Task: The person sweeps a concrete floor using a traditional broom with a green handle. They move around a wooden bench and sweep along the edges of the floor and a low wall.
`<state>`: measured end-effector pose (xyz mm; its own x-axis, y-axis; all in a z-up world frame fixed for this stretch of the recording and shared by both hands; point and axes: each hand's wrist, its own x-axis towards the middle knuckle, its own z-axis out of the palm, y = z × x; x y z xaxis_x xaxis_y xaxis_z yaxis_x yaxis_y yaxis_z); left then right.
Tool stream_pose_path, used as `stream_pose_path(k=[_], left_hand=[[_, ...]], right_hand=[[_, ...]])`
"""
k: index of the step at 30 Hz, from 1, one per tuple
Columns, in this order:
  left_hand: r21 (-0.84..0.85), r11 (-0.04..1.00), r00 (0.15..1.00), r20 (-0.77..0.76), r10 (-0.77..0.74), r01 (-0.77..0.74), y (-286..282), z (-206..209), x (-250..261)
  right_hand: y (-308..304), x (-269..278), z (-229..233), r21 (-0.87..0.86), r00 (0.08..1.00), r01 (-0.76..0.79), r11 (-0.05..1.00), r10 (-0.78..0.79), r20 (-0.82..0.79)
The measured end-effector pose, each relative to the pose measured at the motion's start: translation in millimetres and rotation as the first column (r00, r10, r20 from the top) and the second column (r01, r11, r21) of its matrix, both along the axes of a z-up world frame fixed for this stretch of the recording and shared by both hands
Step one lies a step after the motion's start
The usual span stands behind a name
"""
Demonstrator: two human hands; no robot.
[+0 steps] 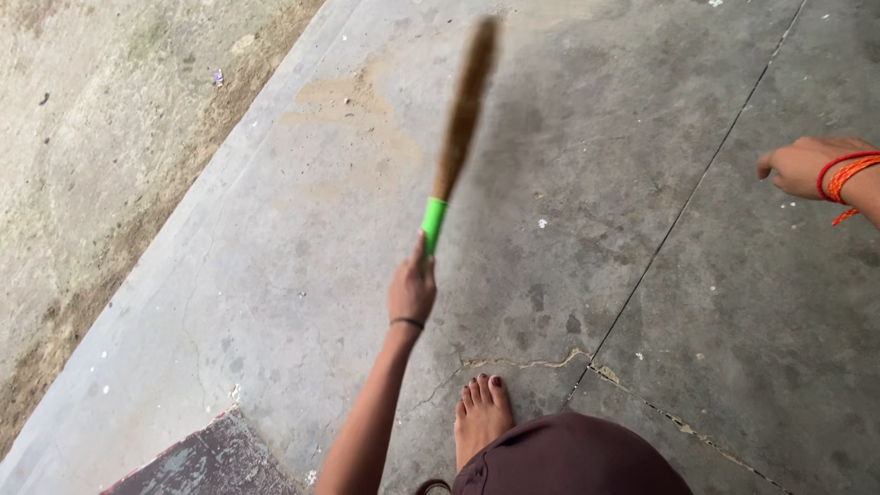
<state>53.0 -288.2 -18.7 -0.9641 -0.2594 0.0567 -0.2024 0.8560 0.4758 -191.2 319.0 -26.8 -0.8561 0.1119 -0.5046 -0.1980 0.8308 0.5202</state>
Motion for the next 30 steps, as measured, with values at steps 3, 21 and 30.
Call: stream_pose_path(k=[3,21,30], left_hand=[[-0.207,0.970,0.992,0.008,-0.125,0.124,5,-16,50],[-0.037,0.941,0.940,-0.074,0.332,-0.335,-113,47,-56],[-0.286,0.955,0.981,0.147,0.129,-0.083,-93,-11,102]], right_hand=[[-4,-4,-10,0.015,1.000,0.006,1.000,-0.006,0.019],[-16,-24,4,0.009,0.999,-0.042,0.999,0.042,-0.022],[-11,-18,-19,0.070,0.993,-0.113,0.991,0.110,0.041]])
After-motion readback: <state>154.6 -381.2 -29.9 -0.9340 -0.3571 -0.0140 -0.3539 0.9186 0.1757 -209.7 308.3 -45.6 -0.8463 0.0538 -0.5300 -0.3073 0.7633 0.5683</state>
